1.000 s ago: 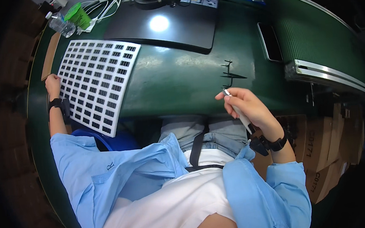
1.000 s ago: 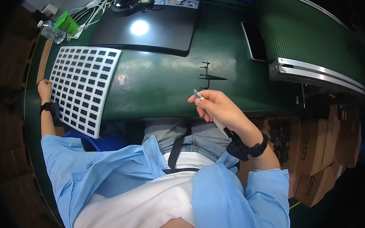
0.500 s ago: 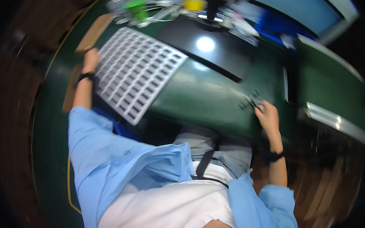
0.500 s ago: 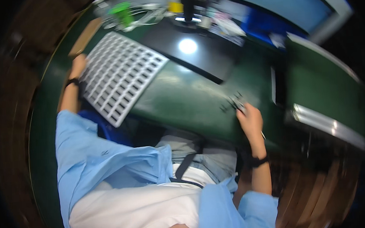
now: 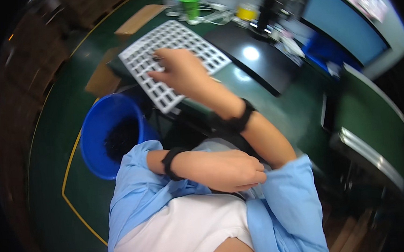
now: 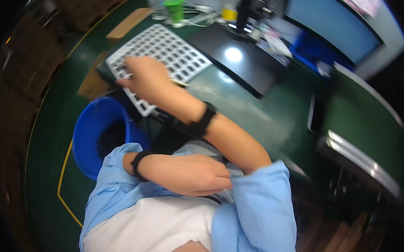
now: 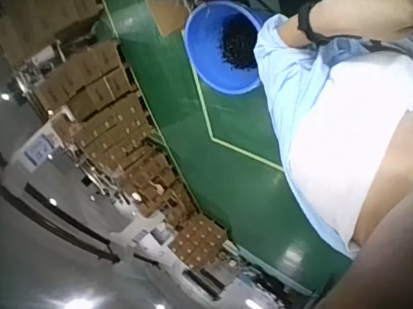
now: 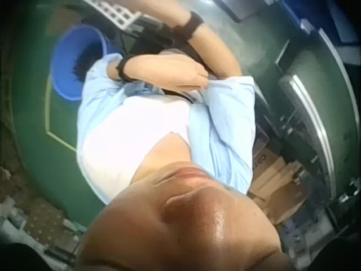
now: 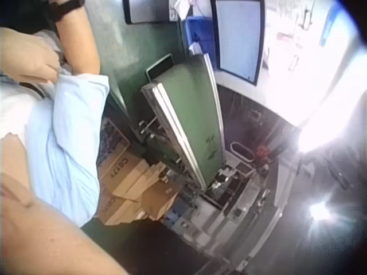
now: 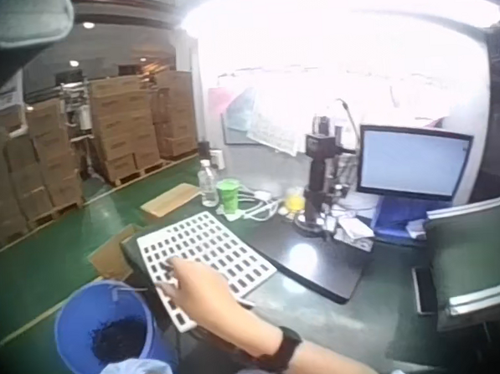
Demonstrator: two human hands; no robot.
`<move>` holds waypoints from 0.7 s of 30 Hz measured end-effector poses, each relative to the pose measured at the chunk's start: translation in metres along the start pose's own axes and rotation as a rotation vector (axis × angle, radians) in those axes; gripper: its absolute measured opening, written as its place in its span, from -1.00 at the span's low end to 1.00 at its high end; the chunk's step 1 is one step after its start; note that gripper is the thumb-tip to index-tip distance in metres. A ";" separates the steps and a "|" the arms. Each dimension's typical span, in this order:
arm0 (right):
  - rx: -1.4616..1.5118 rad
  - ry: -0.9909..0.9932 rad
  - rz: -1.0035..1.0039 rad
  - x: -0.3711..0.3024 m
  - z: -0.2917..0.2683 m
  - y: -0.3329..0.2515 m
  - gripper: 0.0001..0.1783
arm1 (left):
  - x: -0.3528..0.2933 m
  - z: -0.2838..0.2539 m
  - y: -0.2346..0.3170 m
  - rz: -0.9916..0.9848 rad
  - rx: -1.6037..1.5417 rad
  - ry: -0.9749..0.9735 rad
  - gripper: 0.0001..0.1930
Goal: Inspecting and assembling small black plastic components and placing them into a grid tray at a manufacturing workbench.
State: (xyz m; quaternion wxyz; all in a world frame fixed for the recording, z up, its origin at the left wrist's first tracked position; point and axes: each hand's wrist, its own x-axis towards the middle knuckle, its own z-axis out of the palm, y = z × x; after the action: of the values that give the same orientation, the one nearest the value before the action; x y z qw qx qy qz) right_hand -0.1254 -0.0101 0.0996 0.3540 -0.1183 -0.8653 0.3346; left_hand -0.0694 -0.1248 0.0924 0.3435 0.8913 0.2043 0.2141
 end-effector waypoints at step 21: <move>-0.396 0.302 0.831 -0.281 -0.182 0.098 -0.64 | 0.154 0.023 0.074 0.359 0.052 0.102 -0.87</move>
State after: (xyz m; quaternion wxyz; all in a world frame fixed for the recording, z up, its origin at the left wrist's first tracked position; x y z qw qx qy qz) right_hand 0.2003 0.0294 -0.0195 0.2830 -0.5662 -0.7307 0.2557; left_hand 0.0859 -0.1081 0.1660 0.2656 0.9100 0.0648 0.3116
